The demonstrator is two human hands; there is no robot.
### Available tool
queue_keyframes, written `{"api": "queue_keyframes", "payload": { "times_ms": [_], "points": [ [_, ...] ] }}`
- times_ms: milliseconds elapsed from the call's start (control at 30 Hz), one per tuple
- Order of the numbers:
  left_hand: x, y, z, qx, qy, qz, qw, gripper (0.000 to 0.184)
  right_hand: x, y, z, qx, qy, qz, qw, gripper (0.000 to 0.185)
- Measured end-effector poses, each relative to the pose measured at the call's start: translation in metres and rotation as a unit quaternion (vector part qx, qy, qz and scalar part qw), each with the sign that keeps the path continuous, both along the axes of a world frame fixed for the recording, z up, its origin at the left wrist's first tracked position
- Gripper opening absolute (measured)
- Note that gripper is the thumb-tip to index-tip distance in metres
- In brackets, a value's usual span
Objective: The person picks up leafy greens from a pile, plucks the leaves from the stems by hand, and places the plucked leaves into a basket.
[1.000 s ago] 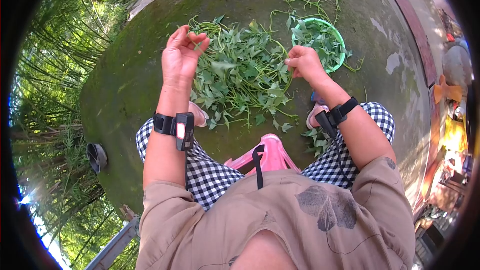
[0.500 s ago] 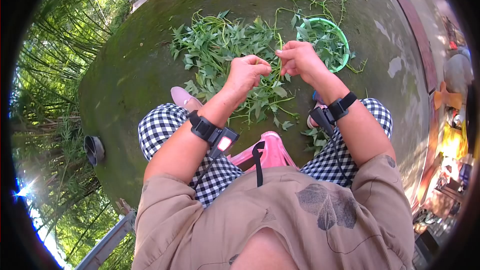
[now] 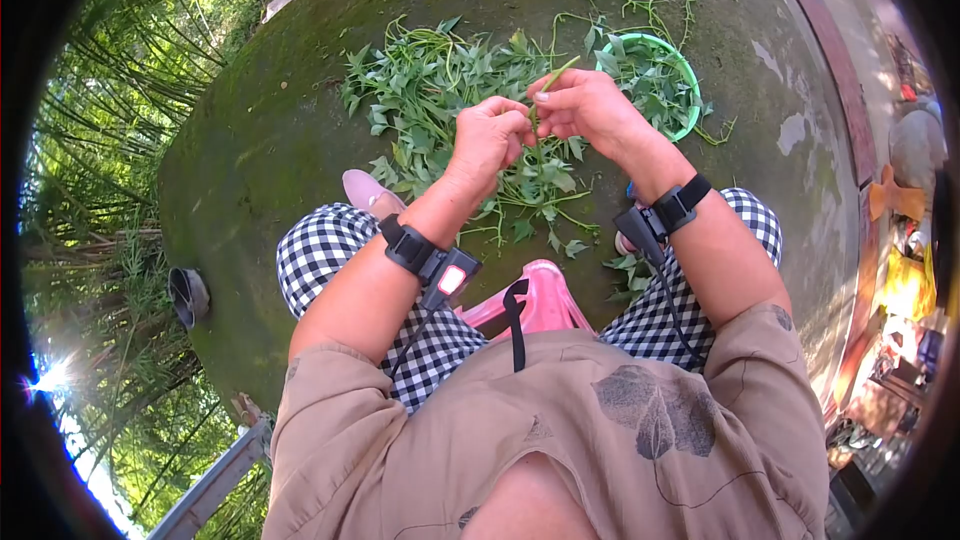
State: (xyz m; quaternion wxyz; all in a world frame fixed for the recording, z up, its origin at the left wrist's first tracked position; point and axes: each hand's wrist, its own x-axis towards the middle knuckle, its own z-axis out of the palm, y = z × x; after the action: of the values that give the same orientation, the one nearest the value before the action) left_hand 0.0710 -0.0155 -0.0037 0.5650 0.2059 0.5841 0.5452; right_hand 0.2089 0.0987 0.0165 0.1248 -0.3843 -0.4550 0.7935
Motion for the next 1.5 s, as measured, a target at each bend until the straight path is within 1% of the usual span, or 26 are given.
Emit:
{"api": "queue_keyframes", "payload": {
  "times_ms": [67,100,167,300,367,400,500,600,733,800,867,900,1000,1133,1167,1333,1433,1500],
  "points": [
    [-0.005,0.000,0.002,0.000,-0.018,0.009,1.000,0.014,-0.001,0.002,-0.003,0.052,0.008,0.006,0.999,0.011],
    [-0.007,0.001,0.003,0.009,-0.003,-0.002,1.000,0.012,-0.001,0.002,-0.003,0.089,-0.009,0.012,0.996,0.011],
    [-0.004,0.002,0.003,0.020,0.059,-0.014,0.998,0.011,-0.001,0.001,-0.004,0.161,-0.045,0.025,0.986,0.011],
    [-0.002,0.000,-0.005,0.046,0.155,-0.034,0.986,0.011,-0.004,-0.005,-0.002,0.211,-0.076,0.052,0.973,0.010],
    [-0.002,-0.001,-0.012,0.065,0.231,-0.044,0.970,0.011,-0.006,-0.009,-0.005,0.254,-0.083,0.054,0.962,0.011],
    [-0.002,-0.001,-0.011,0.075,0.268,-0.049,0.959,0.012,-0.006,-0.010,-0.004,0.251,-0.077,0.049,0.964,0.012],
    [0.001,-0.003,-0.010,0.089,0.302,-0.059,0.947,0.012,-0.007,-0.012,-0.001,0.243,-0.062,0.037,0.967,0.013],
    [0.003,-0.003,-0.007,0.088,0.301,-0.055,0.948,0.013,-0.006,-0.012,-0.002,0.232,-0.057,0.032,0.971,0.013],
    [0.006,-0.003,-0.012,0.114,0.315,-0.025,0.942,0.013,-0.006,-0.011,-0.003,0.213,-0.056,0.028,0.975,0.013],
    [0.008,-0.002,-0.017,0.130,0.314,0.004,0.940,0.013,-0.006,-0.014,-0.005,0.226,-0.049,0.022,0.973,0.012],
    [0.008,-0.003,-0.013,0.053,0.133,0.035,0.989,0.013,-0.007,-0.018,-0.010,0.256,-0.032,0.013,0.966,0.011],
    [0.008,-0.003,-0.009,0.014,0.040,0.050,0.998,0.013,-0.008,-0.021,-0.010,0.247,-0.027,0.008,0.969,0.010],
    [0.002,0.000,-0.007,0.003,-0.029,0.102,0.994,0.011,-0.009,-0.024,-0.009,0.217,-0.017,-0.008,0.976,0.009],
    [0.005,0.000,0.005,0.011,-0.114,0.097,0.989,0.009,-0.005,-0.014,-0.006,0.180,-0.033,-0.042,0.982,0.009],
    [0.005,0.000,0.006,0.004,-0.099,0.075,0.992,0.008,-0.004,-0.012,-0.005,0.172,-0.041,-0.053,0.983,0.009],
    [-0.001,-0.004,-0.004,-0.017,-0.020,-0.019,0.999,0.013,-0.002,-0.011,0.001,0.183,-0.064,-0.016,0.981,0.010],
    [0.001,-0.003,-0.006,-0.037,-0.018,0.000,0.999,0.013,-0.002,-0.012,0.001,0.171,-0.063,-0.007,0.983,0.010],
    [0.005,-0.002,-0.001,-0.022,-0.018,-0.001,1.000,0.013,-0.002,-0.011,0.001,0.162,-0.061,-0.009,0.985,0.010]
  ]
}}
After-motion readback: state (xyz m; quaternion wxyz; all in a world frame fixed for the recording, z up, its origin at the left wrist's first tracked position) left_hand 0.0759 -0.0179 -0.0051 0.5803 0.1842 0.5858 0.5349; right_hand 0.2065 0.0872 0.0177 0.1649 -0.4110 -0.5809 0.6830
